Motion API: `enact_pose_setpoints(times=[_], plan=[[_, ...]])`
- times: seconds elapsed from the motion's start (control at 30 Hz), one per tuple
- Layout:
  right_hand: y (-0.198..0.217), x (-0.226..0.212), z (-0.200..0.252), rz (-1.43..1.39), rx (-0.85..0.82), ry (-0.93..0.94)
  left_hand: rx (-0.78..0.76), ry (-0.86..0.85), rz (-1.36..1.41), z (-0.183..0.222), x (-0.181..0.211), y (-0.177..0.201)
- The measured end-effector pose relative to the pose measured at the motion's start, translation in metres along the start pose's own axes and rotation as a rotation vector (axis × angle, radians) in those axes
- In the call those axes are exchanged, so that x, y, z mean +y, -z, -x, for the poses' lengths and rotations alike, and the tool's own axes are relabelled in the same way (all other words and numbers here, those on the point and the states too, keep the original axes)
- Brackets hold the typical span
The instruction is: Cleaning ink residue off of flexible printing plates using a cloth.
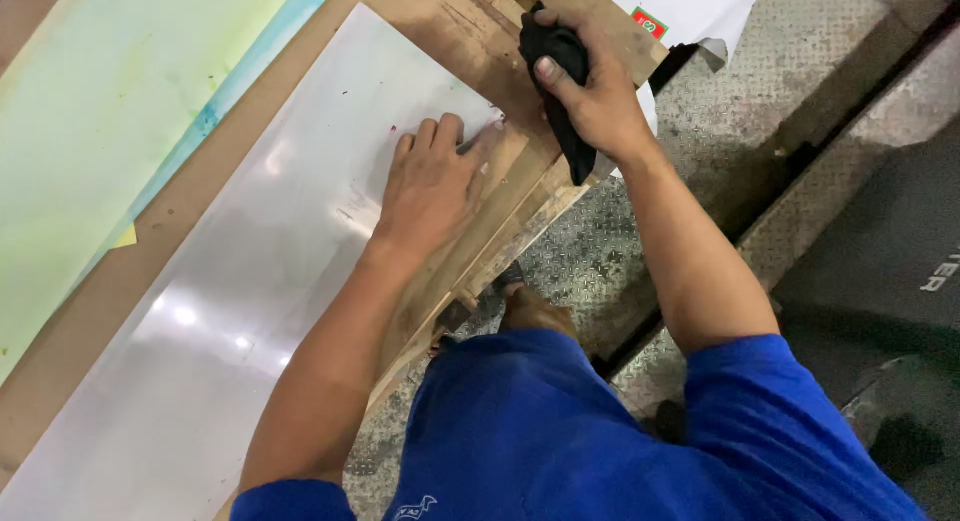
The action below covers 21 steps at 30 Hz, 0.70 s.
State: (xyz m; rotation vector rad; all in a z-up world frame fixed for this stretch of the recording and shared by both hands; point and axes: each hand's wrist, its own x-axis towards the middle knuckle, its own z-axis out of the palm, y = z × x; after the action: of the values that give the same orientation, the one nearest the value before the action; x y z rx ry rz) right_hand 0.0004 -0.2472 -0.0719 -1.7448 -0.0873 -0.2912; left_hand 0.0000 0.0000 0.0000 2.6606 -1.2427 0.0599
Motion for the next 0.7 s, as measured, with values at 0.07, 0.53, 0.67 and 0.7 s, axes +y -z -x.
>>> enact_pose_setpoints(times=[0.07,0.53,0.67,0.7], plan=[[-0.001,0.001,0.001,0.0,0.013,0.007,-0.042,0.037,0.014,-0.004,0.0,-0.002],[0.0,-0.009,-0.001,0.05,0.031,-0.02,-0.018,0.09,0.043,-0.008,0.004,-0.011],[-0.001,-0.001,-0.003,0.065,0.025,-0.022,-0.06,0.123,0.076,-0.02,0.014,-0.004],[-0.002,-0.002,0.003,0.049,0.006,-0.034,-0.075,0.146,0.076,-0.018,0.016,-0.008]])
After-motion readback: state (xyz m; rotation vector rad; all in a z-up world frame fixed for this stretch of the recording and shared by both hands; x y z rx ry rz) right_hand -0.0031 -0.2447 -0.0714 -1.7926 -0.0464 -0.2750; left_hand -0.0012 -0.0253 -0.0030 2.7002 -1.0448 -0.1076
